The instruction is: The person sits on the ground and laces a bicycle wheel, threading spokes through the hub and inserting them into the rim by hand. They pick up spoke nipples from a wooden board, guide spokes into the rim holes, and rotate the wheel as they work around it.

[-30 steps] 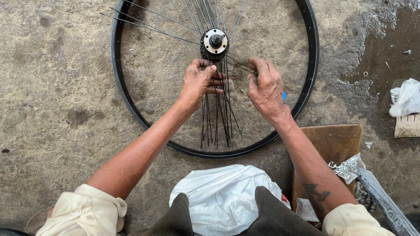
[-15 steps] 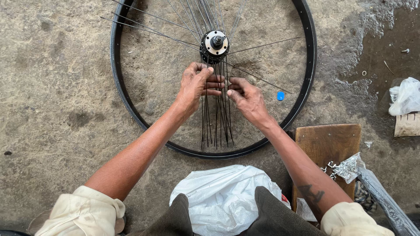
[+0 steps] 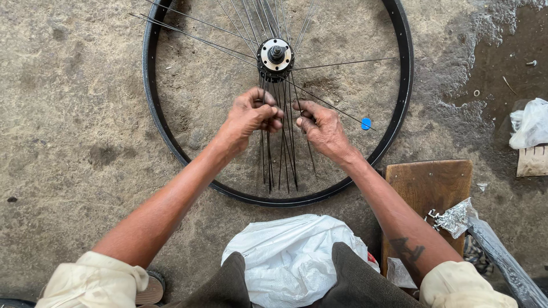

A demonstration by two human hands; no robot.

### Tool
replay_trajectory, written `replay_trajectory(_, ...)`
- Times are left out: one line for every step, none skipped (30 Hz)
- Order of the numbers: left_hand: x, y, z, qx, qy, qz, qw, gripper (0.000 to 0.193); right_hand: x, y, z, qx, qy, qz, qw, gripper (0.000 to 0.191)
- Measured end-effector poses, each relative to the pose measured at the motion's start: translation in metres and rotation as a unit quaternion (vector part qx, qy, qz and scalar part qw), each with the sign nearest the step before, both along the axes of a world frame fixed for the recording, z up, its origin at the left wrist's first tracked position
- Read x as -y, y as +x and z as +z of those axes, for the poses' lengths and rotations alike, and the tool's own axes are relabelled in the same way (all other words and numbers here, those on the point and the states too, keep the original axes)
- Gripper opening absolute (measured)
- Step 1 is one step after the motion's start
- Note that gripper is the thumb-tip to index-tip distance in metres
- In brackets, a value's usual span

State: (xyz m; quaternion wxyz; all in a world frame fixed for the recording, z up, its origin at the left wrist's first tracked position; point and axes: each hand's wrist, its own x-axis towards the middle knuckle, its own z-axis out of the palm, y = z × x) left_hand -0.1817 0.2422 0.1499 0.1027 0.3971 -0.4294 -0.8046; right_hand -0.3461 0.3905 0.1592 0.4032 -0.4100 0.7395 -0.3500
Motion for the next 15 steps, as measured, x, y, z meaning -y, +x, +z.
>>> replay_trajectory(0.004,0.005,0.000,0.006,-0.001,-0.005,1.000,0.007,-0.001,-0.002,0.000,0.010,0.003,-0.001,1.000,0.036)
replay_trajectory(0.009,0.010,-0.001,0.015,-0.021,-0.018,1.000,0.009,-0.001,-0.004,-0.001,0.012,-0.013,0.003,1.000,0.036)
replay_trajectory(0.015,0.014,-0.001,0.024,-0.041,-0.031,0.998,0.011,-0.001,-0.006,-0.002,0.016,-0.029,0.006,0.999,0.035)
replay_trajectory(0.019,0.018,0.000,0.033,-0.061,-0.043,0.997,0.013,-0.001,-0.008,-0.003,0.019,-0.046,0.010,0.999,0.035)
replay_trajectory(0.022,0.021,0.000,0.070,-0.096,-0.058,0.991,0.013,-0.001,-0.009,-0.004,0.006,-0.046,0.014,0.999,0.036)
replay_trajectory(0.026,0.023,0.001,0.107,-0.131,-0.073,0.983,0.012,-0.002,-0.010,-0.004,-0.008,-0.047,0.018,0.999,0.036)
replay_trajectory(0.029,0.025,0.002,0.142,-0.166,-0.087,0.972,0.012,-0.001,-0.011,-0.005,-0.022,-0.049,0.021,0.998,0.036)
replay_trajectory(0.031,0.027,0.004,0.164,-0.228,-0.112,0.953,0.015,-0.002,-0.012,-0.005,-0.017,-0.035,0.015,0.999,0.036)
replay_trajectory(0.034,0.028,0.005,0.185,-0.289,-0.136,0.929,0.018,-0.002,-0.013,-0.004,-0.011,-0.022,0.009,1.000,0.036)
replay_trajectory(0.035,0.029,0.007,0.205,-0.350,-0.159,0.900,0.021,-0.002,-0.014,-0.004,-0.006,-0.010,0.003,1.000,0.036)
replay_trajectory(0.036,0.029,0.008,0.212,-0.392,-0.166,0.880,0.017,-0.002,-0.015,-0.004,-0.010,-0.011,0.008,1.000,0.037)
replay_trajectory(0.037,0.030,0.009,0.218,-0.434,-0.172,0.857,0.014,-0.003,-0.015,-0.003,-0.015,-0.012,0.014,1.000,0.037)
replay_trajectory(0.038,0.031,0.009,0.223,-0.474,-0.179,0.833,0.012,-0.002,-0.016,-0.003,-0.019,-0.012,0.019,1.000,0.037)
replay_trajectory(0.038,0.030,0.009,0.250,-0.469,-0.185,0.826,0.012,-0.003,-0.017,-0.003,-0.023,-0.019,0.023,0.999,0.036)
replay_trajectory(0.037,0.029,0.009,0.277,-0.465,-0.192,0.819,0.012,-0.003,-0.018,-0.002,-0.026,-0.027,0.027,0.999,0.036)
